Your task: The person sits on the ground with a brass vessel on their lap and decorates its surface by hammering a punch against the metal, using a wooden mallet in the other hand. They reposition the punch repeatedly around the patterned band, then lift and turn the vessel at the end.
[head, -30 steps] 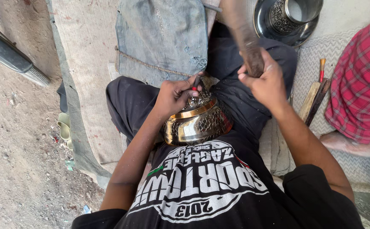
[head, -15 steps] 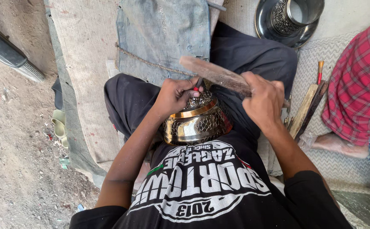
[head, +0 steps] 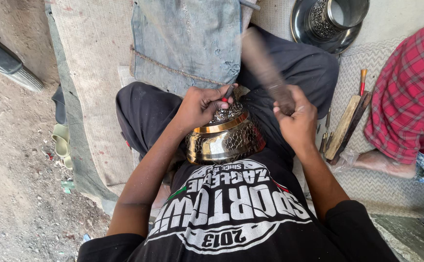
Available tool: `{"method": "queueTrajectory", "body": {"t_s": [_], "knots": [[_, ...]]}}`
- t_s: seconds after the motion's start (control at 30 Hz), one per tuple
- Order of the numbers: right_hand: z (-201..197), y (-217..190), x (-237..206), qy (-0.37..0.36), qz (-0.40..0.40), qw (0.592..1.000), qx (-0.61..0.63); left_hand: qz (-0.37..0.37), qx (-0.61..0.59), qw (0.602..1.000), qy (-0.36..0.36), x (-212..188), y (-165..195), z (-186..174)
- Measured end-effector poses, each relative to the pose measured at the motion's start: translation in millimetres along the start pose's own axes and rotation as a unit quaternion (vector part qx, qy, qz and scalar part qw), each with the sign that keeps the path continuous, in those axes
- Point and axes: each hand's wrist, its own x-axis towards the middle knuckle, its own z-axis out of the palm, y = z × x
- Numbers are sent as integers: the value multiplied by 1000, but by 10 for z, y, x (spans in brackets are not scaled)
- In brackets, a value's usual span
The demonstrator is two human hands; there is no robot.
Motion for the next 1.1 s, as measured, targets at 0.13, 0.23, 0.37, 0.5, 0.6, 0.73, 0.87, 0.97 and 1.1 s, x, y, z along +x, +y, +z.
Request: {"method": "queueTrajectory", "body": {"t_s": [0.13, 0.23, 0.37, 0.5, 0.6, 0.73, 0.87, 0.97, 1.1], "knots": [[27, 11, -16, 22, -129, 962, -238, 3, 3, 1000, 3, 6, -58, -5], [44, 23, -9, -6, 65, 993, 98, 12, -2, 1000, -2, 19, -112, -6], [66, 35, -1, 3, -36, 989, -140, 9, -8, 1000, -5, 21, -144, -20], [105, 59, -26, 7, -29, 990, -139, -10, -4, 1000, -9, 26, -149, -42], [136, 103, -35, 18, -12, 999, -46, 6, 0, 1000, -8, 47, -156, -64], [137, 178, 3, 34, -137, 951, -274, -1, 18, 1000, 2, 54, -146, -36], [111, 184, 77, -13, 105, 993, 55, 10, 4, 999, 42, 35, -141, 41], [47, 131, 112, -58, 7, 971, -231, -15, -24, 998, 63, -5, -195, 71], [46, 15, 132, -53, 33, 985, -162, 28, -269, 950, 156, -166, -314, 43]]}}
